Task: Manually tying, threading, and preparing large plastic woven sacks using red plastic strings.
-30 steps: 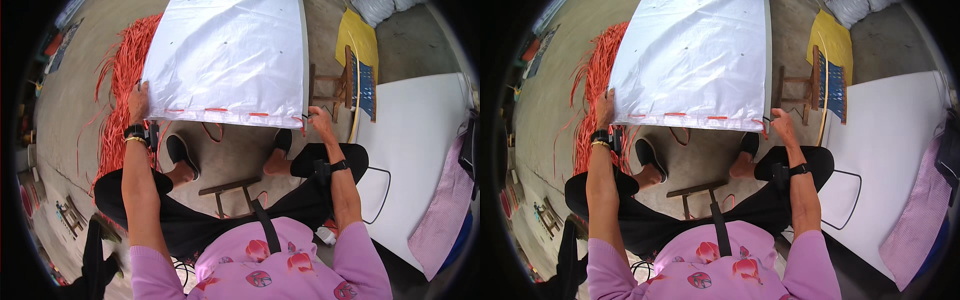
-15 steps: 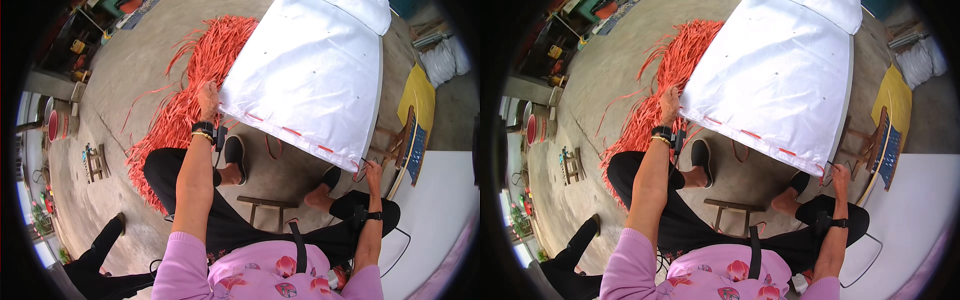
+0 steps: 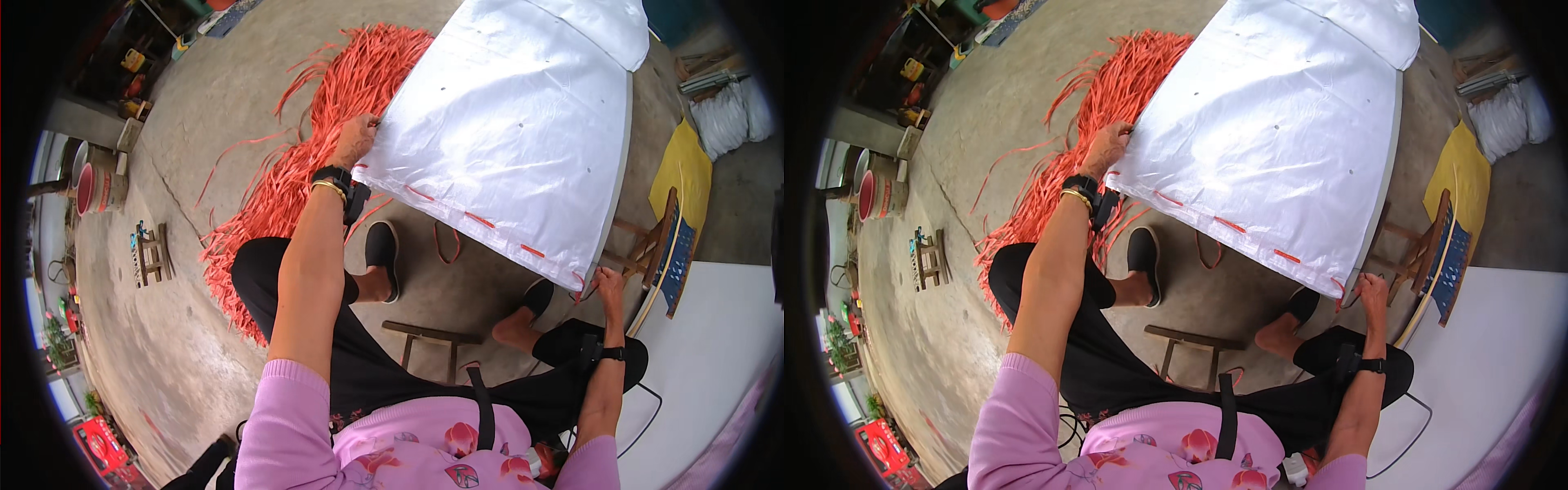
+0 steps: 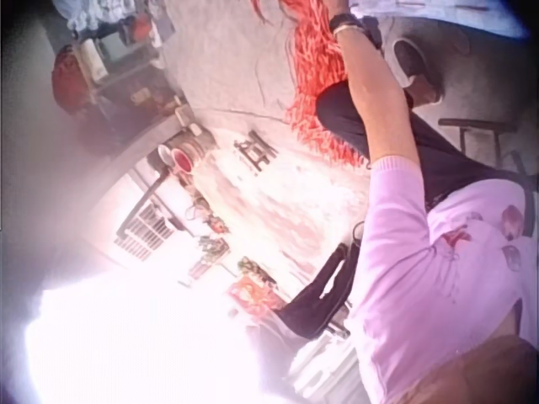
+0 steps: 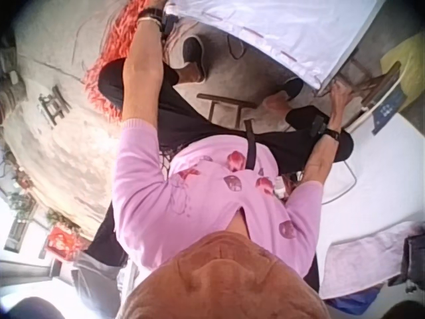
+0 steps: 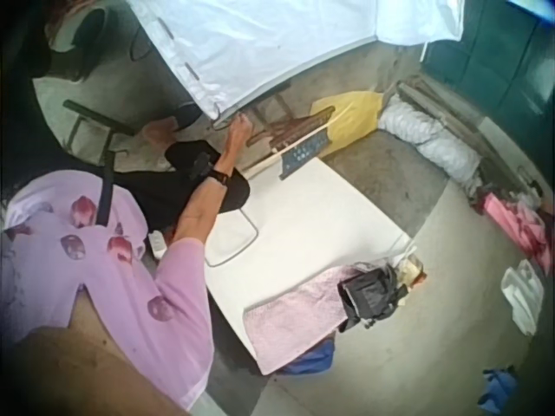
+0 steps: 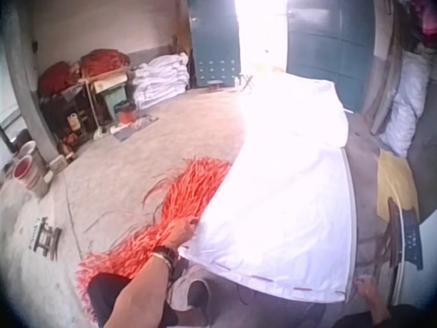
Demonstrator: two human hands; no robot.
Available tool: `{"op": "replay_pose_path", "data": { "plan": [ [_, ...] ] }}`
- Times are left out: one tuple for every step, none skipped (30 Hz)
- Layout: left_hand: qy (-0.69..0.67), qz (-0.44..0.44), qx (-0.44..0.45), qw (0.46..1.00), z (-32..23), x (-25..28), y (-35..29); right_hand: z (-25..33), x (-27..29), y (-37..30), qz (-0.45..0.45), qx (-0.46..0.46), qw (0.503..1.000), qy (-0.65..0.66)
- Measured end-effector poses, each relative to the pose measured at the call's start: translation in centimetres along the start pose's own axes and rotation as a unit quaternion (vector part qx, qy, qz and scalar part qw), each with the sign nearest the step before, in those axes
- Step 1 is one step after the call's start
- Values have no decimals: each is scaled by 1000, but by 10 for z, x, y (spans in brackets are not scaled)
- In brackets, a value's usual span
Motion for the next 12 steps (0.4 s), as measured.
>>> {"op": "replay_pose_path", "data": {
  "plan": [
    [-3,-11,-37,999,-2,3,3,-6,-1,0,1,-1,1000,0],
    [-2,-9,-36,999,1,5,3,-14,2,1,-33,19,999,26],
    [19,18,-49,998,0,5,3,-8,5,-3,-67,38,996,52],
    [40,45,-63,996,-2,6,2,-4,6,-5,-65,35,996,53],
    [41,48,-62,996,-1,11,0,2,12,-8,-77,42,996,34],
    [69,51,-74,994,-1,17,-2,10,18,-10,-90,50,995,16],
    [96,54,-87,990,-2,20,-4,9,19,-8,-89,49,995,16],
    [96,56,-86,990,-3,21,-7,5,19,-4,-72,41,996,-31],
    [130,61,-81,986,-3,21,-10,3,18,-1,-56,33,995,-76],
    [164,67,-76,981,-3,22,-12,2,19,1,-55,32,995,-75],
    [168,62,-82,980,0,22,-14,1,20,3,-54,35,994,-85],
    [174,57,-89,979,4,23,-19,0,19,3,-53,39,993,-95]
  ]
}}
Point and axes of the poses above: each hand's wrist, its own y-axis towards the middle knuckle, its own x-axis out of the back of the hand, z = x × y, the point moved 6 cm from there along y, towards the middle knuckle, and after that the axes turned 4 degrees about -x, right-handed, at the moved point
